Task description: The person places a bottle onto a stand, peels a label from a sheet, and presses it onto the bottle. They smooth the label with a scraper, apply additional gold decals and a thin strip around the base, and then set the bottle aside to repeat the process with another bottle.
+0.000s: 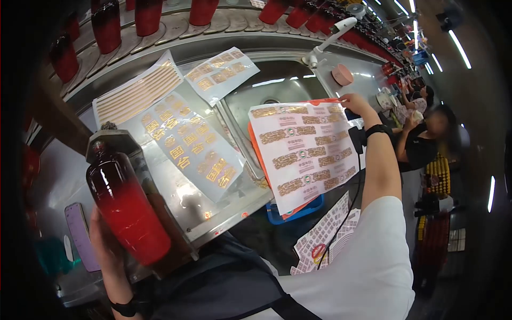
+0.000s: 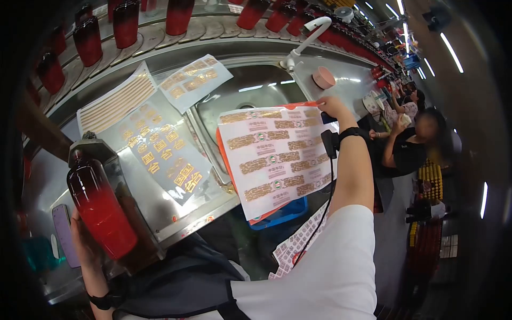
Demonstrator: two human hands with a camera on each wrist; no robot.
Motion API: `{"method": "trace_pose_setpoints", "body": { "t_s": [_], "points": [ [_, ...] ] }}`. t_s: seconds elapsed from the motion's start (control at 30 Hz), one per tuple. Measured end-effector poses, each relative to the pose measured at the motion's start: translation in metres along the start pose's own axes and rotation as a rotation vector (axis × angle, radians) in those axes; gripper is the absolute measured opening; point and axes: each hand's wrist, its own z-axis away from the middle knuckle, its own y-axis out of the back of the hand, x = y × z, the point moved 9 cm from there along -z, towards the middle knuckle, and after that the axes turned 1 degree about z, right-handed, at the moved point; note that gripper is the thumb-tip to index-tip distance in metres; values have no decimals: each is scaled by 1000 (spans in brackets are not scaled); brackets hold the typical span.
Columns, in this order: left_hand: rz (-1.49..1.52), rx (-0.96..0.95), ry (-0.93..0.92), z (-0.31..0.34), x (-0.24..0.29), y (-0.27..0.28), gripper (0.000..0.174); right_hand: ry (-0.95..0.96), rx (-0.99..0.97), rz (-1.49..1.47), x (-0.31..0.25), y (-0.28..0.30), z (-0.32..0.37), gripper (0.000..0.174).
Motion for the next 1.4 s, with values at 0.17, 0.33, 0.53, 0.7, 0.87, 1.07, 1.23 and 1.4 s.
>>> {"method": "trace_pose_setpoints", "body": {
  "t_s": [0.17, 0.33, 0.53, 0.7, 0.87, 1.07, 1.23, 1.4],
  "points": [
    [-57, 90, -17, 4, -6, 29, 58, 43, -55, -37, 0, -16, 0, 49],
    [-74, 93, -8, 7, -6, 31, 57, 158, -130, -142, -8, -37, -25, 59],
    [-37, 66, 26, 6, -11, 45, 62, 76, -213, -209, -28, -28, -27, 55],
    [-19, 109, 20, 3, -5, 35, 61, 107, -191, -302, -14, -42, -51, 36],
    [68, 56, -14, -3, 3, 23, 54, 92, 44, -430, -6, -25, -55, 16],
    [-178, 154, -107, 0, 27, 21, 64, 380, 228, -564, -111, 49, -26, 8],
    [-275, 187, -135, 0, 55, 12, 45, 408, 119, -405, -174, 67, -3, 22],
    [-521, 326, -121, 24, 40, 46, 41, 304, 0, 307, -59, 2, -59, 50]
  ]
}}
